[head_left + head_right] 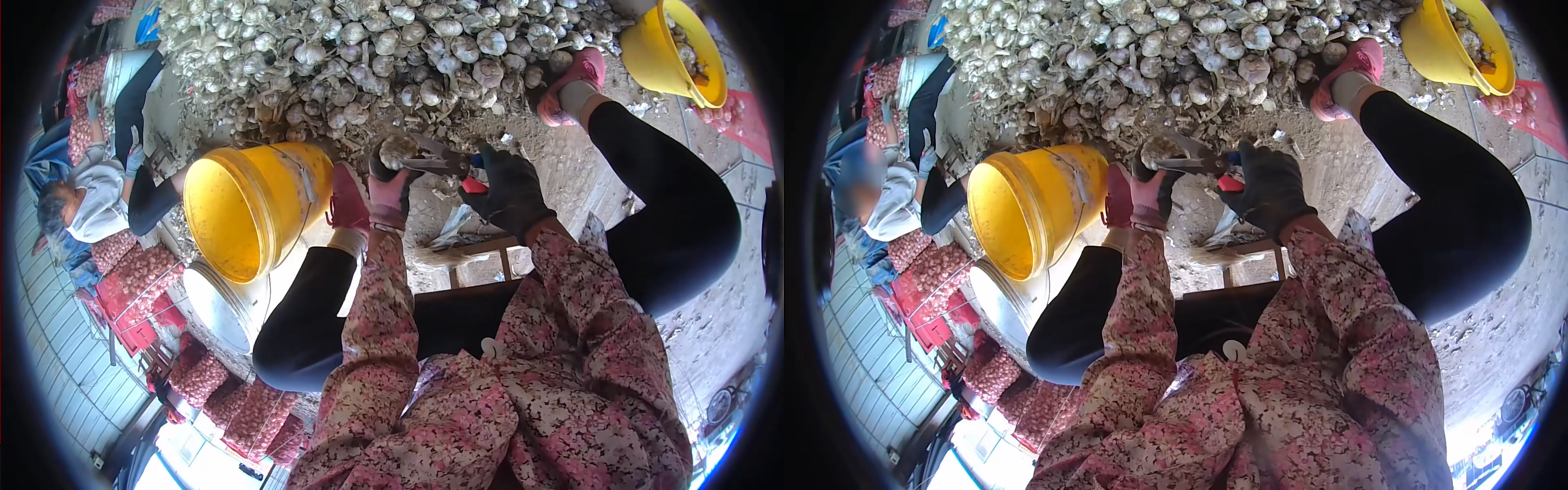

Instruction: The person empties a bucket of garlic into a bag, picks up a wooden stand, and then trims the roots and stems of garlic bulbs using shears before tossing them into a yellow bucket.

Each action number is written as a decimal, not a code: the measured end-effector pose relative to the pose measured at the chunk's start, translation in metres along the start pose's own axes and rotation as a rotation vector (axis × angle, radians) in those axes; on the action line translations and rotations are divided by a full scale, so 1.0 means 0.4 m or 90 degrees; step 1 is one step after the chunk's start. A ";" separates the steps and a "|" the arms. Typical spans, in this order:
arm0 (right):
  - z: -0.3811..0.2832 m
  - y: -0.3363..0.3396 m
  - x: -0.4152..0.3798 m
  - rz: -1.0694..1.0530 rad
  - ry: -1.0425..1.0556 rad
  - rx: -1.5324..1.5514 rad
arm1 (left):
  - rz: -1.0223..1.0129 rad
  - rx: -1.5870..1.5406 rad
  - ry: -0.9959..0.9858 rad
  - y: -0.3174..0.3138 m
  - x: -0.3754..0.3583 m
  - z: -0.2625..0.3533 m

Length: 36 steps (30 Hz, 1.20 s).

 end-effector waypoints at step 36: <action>-0.035 -0.173 -0.175 -0.161 -0.014 0.442 | -0.347 -0.639 0.109 -0.159 -0.285 0.179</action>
Point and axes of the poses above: each hand's wrist, its own x-axis towards the middle knuckle, its own y-axis out of the back of the hand, z = x × y, the point moved 3 cm from there along x, towards the middle knuckle, and after that the axes turned 10 degrees about -z, right-handed, at the moved point
